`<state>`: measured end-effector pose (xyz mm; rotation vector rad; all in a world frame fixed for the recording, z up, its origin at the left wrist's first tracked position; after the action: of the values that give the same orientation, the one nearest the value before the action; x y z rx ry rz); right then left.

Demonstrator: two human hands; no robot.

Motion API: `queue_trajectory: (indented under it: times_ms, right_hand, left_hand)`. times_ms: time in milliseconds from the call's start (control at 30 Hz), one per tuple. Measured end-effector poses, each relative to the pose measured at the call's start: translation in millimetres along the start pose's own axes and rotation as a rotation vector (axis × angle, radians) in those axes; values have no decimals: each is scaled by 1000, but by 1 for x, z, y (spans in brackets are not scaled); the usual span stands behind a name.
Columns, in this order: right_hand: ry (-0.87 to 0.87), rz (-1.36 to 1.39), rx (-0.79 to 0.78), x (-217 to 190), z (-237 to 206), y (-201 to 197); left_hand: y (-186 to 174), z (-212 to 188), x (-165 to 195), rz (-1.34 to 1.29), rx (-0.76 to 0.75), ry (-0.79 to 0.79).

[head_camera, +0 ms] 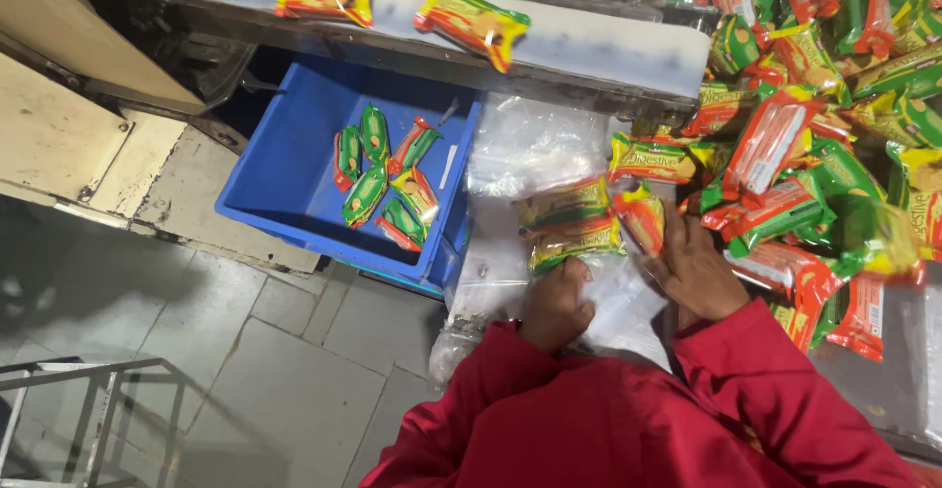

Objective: The person picks individual packets of digestive biscuits from a pile on a metal table and places them into clear plastic bags. The person then places the filled bags into a blue bin. The person repeats this process continuously.

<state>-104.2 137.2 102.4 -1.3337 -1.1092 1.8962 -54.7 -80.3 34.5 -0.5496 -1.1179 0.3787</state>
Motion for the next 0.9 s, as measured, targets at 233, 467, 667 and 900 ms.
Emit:
queue_trajectory:
  times_ms: [233, 467, 667, 900]
  right_hand:
    - [-26, 49, -211, 7, -18, -1]
    - [-115, 202, -68, 5, 14, 3]
    - [-104, 308, 169, 0, -30, -32]
    - [-12, 265, -327, -27, -51, -5]
  left_hand:
    - [-18, -25, 2, -113, -12, -251]
    - [-9, -15, -2, 195, -30, -104]
    - [-35, -31, 24, -21, 44, 57]
    - [-56, -39, 19, 193, -171, -28]
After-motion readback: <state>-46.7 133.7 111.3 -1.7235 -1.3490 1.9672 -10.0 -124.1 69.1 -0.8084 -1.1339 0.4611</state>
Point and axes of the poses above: each hand's wrist, its own z-axis towards the middle knuckle, its own y-axis out of the palm, x = y × z, the point moved 2 cm from there along z, towards the middle knuckle, and after that the axes turned 2 degrees about z, right-handed, at the moved point
